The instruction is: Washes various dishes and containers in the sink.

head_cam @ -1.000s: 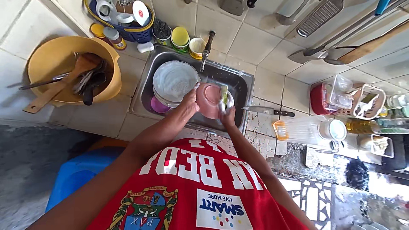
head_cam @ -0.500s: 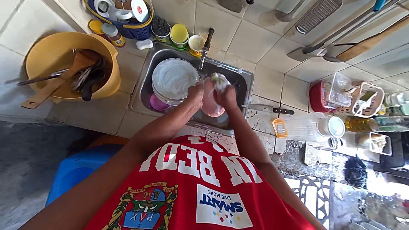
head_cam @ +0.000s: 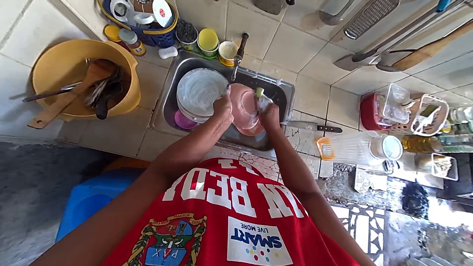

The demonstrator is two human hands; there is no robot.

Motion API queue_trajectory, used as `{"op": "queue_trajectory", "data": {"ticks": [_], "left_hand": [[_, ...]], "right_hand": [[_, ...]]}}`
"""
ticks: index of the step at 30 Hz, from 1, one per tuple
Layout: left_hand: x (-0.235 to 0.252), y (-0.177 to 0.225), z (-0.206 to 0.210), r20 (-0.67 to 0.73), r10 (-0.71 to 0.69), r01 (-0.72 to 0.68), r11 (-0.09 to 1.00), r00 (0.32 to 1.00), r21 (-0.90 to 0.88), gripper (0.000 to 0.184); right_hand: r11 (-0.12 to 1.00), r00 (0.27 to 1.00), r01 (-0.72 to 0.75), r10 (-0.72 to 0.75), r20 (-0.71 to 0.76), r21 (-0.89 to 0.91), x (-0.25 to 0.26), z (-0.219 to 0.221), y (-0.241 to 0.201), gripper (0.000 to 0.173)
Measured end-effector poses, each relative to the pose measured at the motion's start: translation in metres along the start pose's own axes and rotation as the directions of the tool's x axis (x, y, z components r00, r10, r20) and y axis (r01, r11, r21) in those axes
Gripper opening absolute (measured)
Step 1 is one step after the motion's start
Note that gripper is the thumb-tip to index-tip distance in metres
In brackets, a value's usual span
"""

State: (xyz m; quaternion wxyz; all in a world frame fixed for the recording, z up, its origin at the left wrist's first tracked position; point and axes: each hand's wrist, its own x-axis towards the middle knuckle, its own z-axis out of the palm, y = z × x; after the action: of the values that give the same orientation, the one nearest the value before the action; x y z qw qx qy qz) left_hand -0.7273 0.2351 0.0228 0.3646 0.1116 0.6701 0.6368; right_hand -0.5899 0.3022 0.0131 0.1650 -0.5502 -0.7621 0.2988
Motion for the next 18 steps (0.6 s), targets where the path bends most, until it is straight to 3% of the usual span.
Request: {"op": "queue_trajectory", "data": {"ticks": [1, 2, 3, 4, 5, 7, 9, 11, 12, 13, 15, 16, 18], "left_hand": [[-0.002, -0.003, 0.001, -0.03, 0.063, -0.063, 0.998, 0.998, -0.014, 0.058], [-0.025, 0.028, -0.002, -0.04, 0.036, -0.034, 0.998, 0.999, 0.045, 0.053], [-0.056, 0.112, -0.012, 0.094, -0.39, 0.383, 0.92, 0.916, 0.078, 0.047], [-0.083, 0.155, -0.017, 0.133, -0.495, 0.495, 0.868, 0.859, 0.035, 0.047], [-0.105, 0.171, -0.019, 0.126, -0.471, 0.477, 0.879, 0.873, -0.017, 0.048], [-0.119, 0.173, -0.017, 0.113, -0.407, 0.41, 0.912, 0.907, -0.01, 0.049], [-0.115, 0.169, -0.017, 0.144, -0.426, 0.419, 0.904, 0.893, 0.083, 0.048], [-0.103, 0.148, -0.017, 0.194, -0.408, 0.385, 0.912, 0.892, 0.144, 0.041], [-0.097, 0.138, -0.016, 0.208, -0.397, 0.372, 0.916, 0.894, 0.149, 0.04], [-0.098, 0.14, -0.014, 0.207, -0.403, 0.379, 0.914, 0.891, 0.146, 0.039], [-0.117, 0.168, -0.018, 0.218, -0.421, 0.407, 0.907, 0.881, 0.106, 0.039], [-0.123, 0.179, -0.021, 0.224, -0.43, 0.429, 0.902, 0.875, 0.056, 0.041], [-0.111, 0.187, -0.026, 0.224, -0.488, 0.515, 0.853, 0.844, -0.082, 0.044]], "right_hand": [[1.0, 0.999, -0.025, 0.025, -0.024, 0.003, -0.01, 0.005, -0.001, 0.033], [0.999, 0.998, -0.025, 0.026, -0.06, 0.021, -0.021, 0.013, -0.002, 0.033], [1.0, 0.995, -0.002, 0.004, -0.102, 0.022, -0.033, 0.022, -0.003, 0.034], [0.999, 0.989, 0.032, -0.032, -0.142, 0.002, -0.045, 0.033, -0.004, 0.035], [0.995, 0.978, 0.091, -0.096, -0.187, -0.033, -0.054, 0.044, -0.001, 0.035], [0.946, 0.899, 0.281, -0.317, -0.301, -0.16, -0.063, 0.065, 0.008, 0.032], [0.847, 0.763, 0.431, -0.526, -0.376, -0.311, -0.059, 0.074, 0.009, 0.023], [0.792, 0.712, 0.445, -0.596, -0.371, -0.418, -0.05, 0.069, -0.004, 0.017], [0.797, 0.733, 0.417, -0.579, -0.357, -0.437, -0.044, 0.064, -0.01, 0.017], [0.829, 0.799, 0.367, -0.513, -0.313, -0.421, -0.038, 0.055, -0.017, 0.019], [0.898, 0.915, 0.257, -0.345, -0.21, -0.357, -0.026, 0.036, -0.025, 0.023], [0.905, 0.929, 0.234, -0.316, -0.193, -0.356, -0.02, 0.031, -0.022, 0.024], [0.86, 0.883, 0.308, -0.417, -0.213, -0.406, -0.01, 0.029, -0.007, 0.022]]}}
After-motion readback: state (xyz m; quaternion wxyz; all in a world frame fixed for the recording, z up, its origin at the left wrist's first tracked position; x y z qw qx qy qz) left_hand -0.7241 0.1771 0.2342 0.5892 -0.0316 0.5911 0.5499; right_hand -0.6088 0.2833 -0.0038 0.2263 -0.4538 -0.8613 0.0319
